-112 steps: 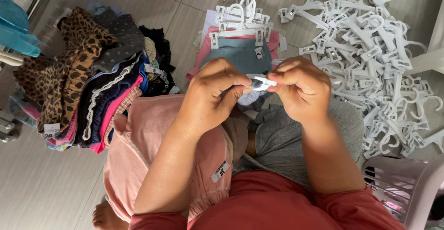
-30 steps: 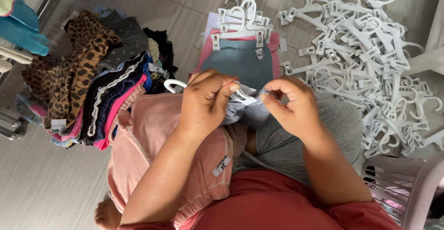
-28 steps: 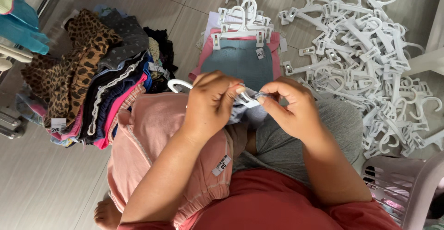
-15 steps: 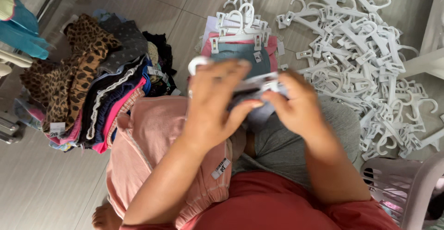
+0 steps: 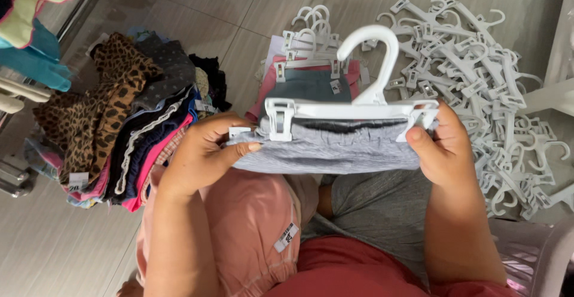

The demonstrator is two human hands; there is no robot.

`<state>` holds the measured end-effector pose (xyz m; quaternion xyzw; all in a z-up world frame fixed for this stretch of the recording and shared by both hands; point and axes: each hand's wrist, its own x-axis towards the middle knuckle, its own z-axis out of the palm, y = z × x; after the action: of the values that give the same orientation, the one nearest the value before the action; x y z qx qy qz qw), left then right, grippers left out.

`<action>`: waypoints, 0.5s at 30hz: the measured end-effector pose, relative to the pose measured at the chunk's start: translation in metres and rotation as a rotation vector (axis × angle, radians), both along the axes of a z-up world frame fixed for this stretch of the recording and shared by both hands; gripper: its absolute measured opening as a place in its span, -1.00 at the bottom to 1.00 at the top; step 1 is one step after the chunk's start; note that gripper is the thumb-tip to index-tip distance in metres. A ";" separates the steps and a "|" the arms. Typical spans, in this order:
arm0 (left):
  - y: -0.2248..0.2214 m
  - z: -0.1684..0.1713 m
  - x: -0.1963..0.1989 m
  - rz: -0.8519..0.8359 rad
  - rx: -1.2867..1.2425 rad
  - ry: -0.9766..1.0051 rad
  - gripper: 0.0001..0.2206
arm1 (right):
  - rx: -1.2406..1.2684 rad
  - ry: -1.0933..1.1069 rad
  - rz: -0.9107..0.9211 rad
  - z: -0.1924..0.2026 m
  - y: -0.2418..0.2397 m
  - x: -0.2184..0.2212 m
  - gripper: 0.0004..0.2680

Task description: The person picks up individual pairs of shorts and skirts from a pile on the floor, clips them onto plastic hangers, and stacks the hung items together.

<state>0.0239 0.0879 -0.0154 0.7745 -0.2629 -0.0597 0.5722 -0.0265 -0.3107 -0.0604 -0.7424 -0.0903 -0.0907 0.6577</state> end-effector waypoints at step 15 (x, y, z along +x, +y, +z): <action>-0.050 -0.197 0.148 0.369 0.633 0.690 -0.38 | -0.463 0.480 -0.224 -0.142 0.047 0.180 -0.48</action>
<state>0.1719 0.0382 -0.2127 0.8788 0.1138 -0.2870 0.3639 0.1532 -0.2638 -0.2026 -0.8774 0.1307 0.0375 0.4601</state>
